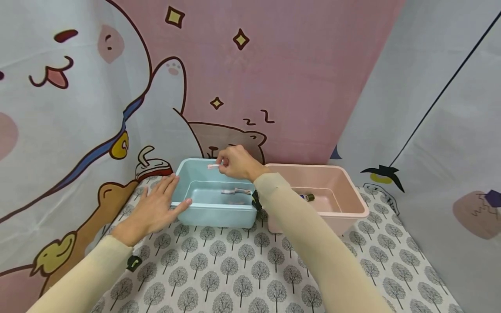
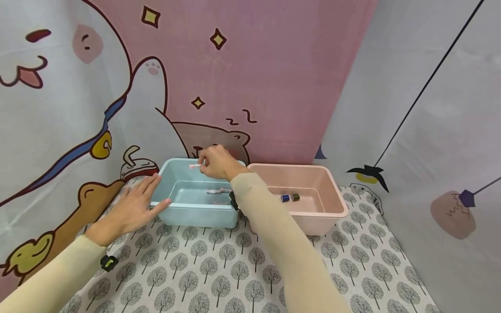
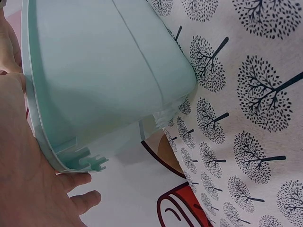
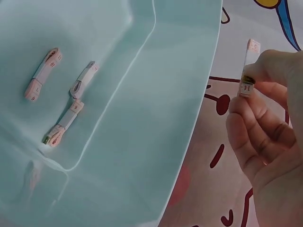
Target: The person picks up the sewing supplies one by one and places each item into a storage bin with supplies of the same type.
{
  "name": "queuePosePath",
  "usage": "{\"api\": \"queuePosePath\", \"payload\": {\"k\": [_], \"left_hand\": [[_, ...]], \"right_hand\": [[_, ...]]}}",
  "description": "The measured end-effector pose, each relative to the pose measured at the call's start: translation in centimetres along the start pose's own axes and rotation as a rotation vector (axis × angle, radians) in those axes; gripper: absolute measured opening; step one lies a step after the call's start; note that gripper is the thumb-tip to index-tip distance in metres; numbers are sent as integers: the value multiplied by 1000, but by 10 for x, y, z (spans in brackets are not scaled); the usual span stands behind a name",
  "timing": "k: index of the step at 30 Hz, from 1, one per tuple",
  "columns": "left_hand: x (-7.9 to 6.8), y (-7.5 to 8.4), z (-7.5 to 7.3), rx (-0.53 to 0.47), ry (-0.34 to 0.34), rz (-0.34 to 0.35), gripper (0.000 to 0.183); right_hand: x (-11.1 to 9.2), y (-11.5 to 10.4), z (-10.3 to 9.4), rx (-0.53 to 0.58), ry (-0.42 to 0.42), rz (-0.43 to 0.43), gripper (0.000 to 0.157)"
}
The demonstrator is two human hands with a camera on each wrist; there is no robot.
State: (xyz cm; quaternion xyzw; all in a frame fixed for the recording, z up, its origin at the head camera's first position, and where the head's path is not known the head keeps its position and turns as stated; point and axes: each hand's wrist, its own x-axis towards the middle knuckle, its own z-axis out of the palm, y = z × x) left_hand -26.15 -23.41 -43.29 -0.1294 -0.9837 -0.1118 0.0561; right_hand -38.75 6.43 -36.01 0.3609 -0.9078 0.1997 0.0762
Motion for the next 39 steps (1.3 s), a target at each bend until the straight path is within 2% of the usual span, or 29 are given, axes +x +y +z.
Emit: {"api": "queuePosePath", "payload": {"k": [6, 9, 16, 28, 39], "left_hand": [[0, 0, -1, 6, -4, 5, 105], [1, 0, -2, 10, -5, 6, 105], [2, 1, -3, 9, -4, 6, 104], [1, 0, -2, 11, -5, 6, 105], [0, 0, -1, 3, -2, 1, 106]], "right_hand": [[-3, -1, -1, 6, -49, 68, 52], [-5, -3, -4, 4, -57, 87, 59], [-10, -9, -10, 18, -44, 66, 56], [-21, -16, -17, -20, -41, 76, 55], [-46, -18, -24, -24, -1, 57, 52]]}}
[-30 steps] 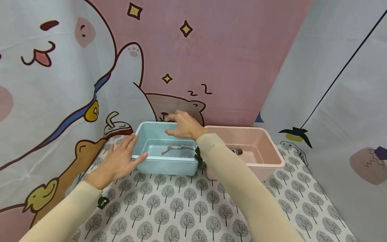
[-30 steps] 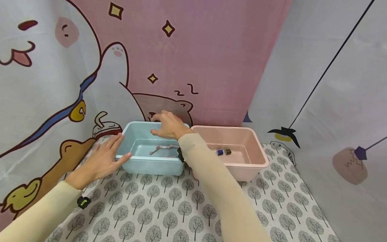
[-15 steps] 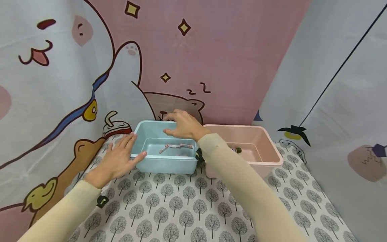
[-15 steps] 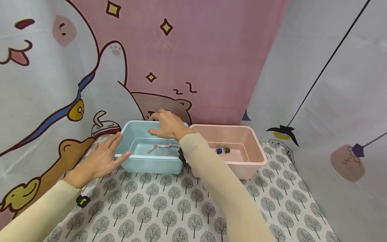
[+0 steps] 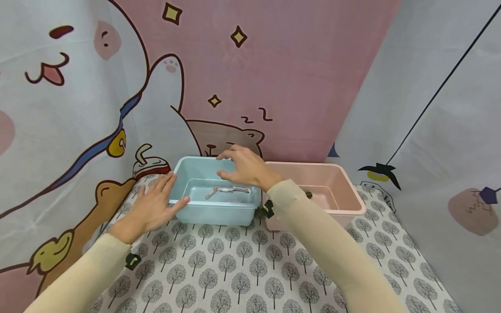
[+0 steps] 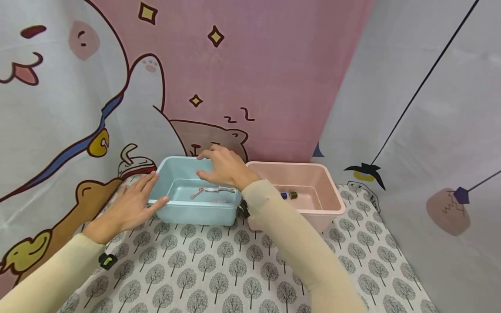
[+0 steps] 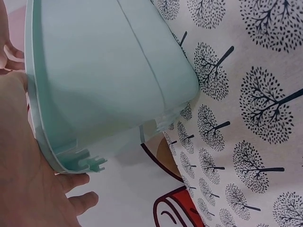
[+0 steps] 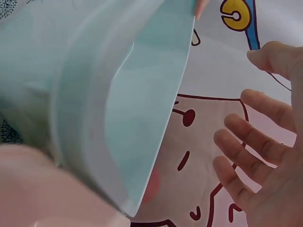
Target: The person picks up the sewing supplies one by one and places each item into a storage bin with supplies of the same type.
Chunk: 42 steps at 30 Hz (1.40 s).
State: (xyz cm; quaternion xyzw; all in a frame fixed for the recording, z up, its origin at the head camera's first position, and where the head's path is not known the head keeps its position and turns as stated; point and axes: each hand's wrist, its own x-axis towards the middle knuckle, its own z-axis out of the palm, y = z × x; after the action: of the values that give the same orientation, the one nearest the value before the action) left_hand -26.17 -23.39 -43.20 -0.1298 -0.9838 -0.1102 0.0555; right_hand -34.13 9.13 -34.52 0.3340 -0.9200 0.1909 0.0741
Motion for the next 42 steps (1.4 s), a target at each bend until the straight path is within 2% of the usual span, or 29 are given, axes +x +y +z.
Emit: {"api": "queuePosePath", "payload": {"k": [18, 23, 30, 36, 42], "left_hand": [[-1, -1, 0, 14, 9, 0, 105], [-1, -2, 1, 13, 13, -4, 106], [-1, -3, 2, 19, 21, -3, 106], [-2, -3, 2, 20, 31, 0, 105], [-4, -2, 3, 24, 40, 5, 104]], "right_hand": [[-50, 10, -16, 36, 60, -5, 54], [-67, 20, -17, 64, 78, -18, 53], [-95, 34, -16, 75, 105, 19, 52], [-118, 48, -13, 57, 161, 8, 49], [-144, 57, -12, 27, 171, 42, 52]]}}
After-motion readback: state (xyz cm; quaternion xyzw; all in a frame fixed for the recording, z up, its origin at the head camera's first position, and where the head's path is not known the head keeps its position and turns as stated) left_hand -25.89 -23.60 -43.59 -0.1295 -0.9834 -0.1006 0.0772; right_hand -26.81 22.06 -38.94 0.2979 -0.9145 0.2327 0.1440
